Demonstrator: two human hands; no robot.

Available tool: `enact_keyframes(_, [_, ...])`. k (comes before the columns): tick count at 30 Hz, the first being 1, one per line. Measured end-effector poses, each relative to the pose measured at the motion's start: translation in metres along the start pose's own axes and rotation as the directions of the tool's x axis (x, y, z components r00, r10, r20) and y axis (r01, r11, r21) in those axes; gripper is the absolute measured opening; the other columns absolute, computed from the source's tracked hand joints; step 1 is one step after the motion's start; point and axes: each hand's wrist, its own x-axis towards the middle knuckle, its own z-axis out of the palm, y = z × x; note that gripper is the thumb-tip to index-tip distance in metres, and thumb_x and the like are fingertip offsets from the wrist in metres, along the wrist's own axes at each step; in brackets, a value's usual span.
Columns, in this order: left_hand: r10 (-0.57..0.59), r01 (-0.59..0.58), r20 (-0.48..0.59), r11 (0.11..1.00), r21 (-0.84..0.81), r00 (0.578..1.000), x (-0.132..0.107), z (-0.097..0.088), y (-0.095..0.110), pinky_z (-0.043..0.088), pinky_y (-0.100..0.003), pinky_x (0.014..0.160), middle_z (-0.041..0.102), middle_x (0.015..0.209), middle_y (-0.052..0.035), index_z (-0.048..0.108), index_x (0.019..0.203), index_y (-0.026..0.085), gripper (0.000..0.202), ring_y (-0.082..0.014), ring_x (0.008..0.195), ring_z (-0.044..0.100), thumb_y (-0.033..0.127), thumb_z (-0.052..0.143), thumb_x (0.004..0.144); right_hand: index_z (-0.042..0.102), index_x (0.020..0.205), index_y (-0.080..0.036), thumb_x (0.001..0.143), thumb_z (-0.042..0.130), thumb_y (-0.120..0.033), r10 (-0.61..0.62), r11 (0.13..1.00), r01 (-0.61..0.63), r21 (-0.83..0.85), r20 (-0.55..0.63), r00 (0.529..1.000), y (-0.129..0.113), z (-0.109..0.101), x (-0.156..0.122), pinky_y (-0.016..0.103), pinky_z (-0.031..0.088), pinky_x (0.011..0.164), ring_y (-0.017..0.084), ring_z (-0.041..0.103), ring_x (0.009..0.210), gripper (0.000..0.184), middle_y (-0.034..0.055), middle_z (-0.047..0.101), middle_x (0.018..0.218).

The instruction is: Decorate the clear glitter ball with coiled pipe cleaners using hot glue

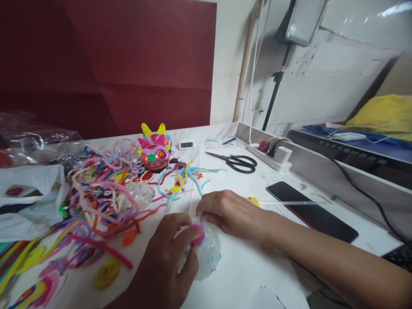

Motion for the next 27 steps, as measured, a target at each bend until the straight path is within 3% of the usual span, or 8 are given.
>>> enact_keyframes(6, [0.034, -0.033, 0.017, 0.998, -0.046, 0.999, 0.004, -0.001, 0.0, 0.049, -0.025, 0.085, 0.055, 0.105, -0.0033, 0.053, 0.106, 0.023, 0.033, -0.016, 0.097, 0.058, 0.002, 0.046, 0.082, 0.067, 0.097, -0.014, 0.088, 0.058, -0.007, -0.033, 0.999, 0.032, -0.021, -0.007, 0.999, 0.001, 0.001, 0.002, 0.026, 0.043, 0.071, 0.018, 0.064, 0.083, 0.014, 0.0068, 0.071, 0.09])
enact_keyframes(12, [-0.032, 0.031, -0.002, 0.997, -0.076, 0.999, 0.004, -0.001, 0.002, 0.049, -0.026, 0.083, 0.057, 0.103, -0.0025, 0.055, 0.104, 0.024, 0.032, -0.0164, 0.096, 0.059, 0.004, 0.045, 0.082, 0.067, 0.101, -0.014, 0.087, 0.058, -0.005, -0.081, 0.996, 0.082, -0.024, 0.012, 0.997, -0.001, -0.003, 0.008, 0.026, 0.042, 0.072, 0.017, 0.063, 0.084, 0.019, 0.0062, 0.071, 0.093])
enact_keyframes(21, [-0.066, 0.078, 0.116, 0.992, -0.103, 0.991, 0.006, -0.004, 0.004, 0.049, -0.033, 0.083, 0.055, 0.104, -0.0065, 0.056, 0.117, 0.022, 0.038, -0.021, 0.098, 0.057, 0.007, 0.042, 0.085, 0.068, 0.099, -0.016, 0.082, 0.062, -0.003, -0.043, 0.999, 0.044, -0.013, 0.043, 0.998, 0.001, -0.006, 0.012, 0.025, 0.04, 0.068, 0.017, 0.065, 0.085, 0.022, 0.0051, 0.073, 0.095])
enact_keyframes(27, [-0.089, 0.11, 0.192, 0.988, -0.105, 0.977, 0.013, -0.008, 0.009, 0.049, -0.034, 0.079, 0.054, 0.098, -0.0073, 0.058, 0.1, 0.018, 0.027, -0.0208, 0.09, 0.056, 0.007, 0.039, 0.085, 0.067, 0.1, -0.014, 0.084, 0.068, -0.012, -0.038, 0.999, 0.037, 0.009, 0.061, 0.997, 0.012, -0.008, 0.017, 0.026, 0.046, 0.075, 0.017, 0.067, 0.085, 0.017, 0.0056, 0.073, 0.097])
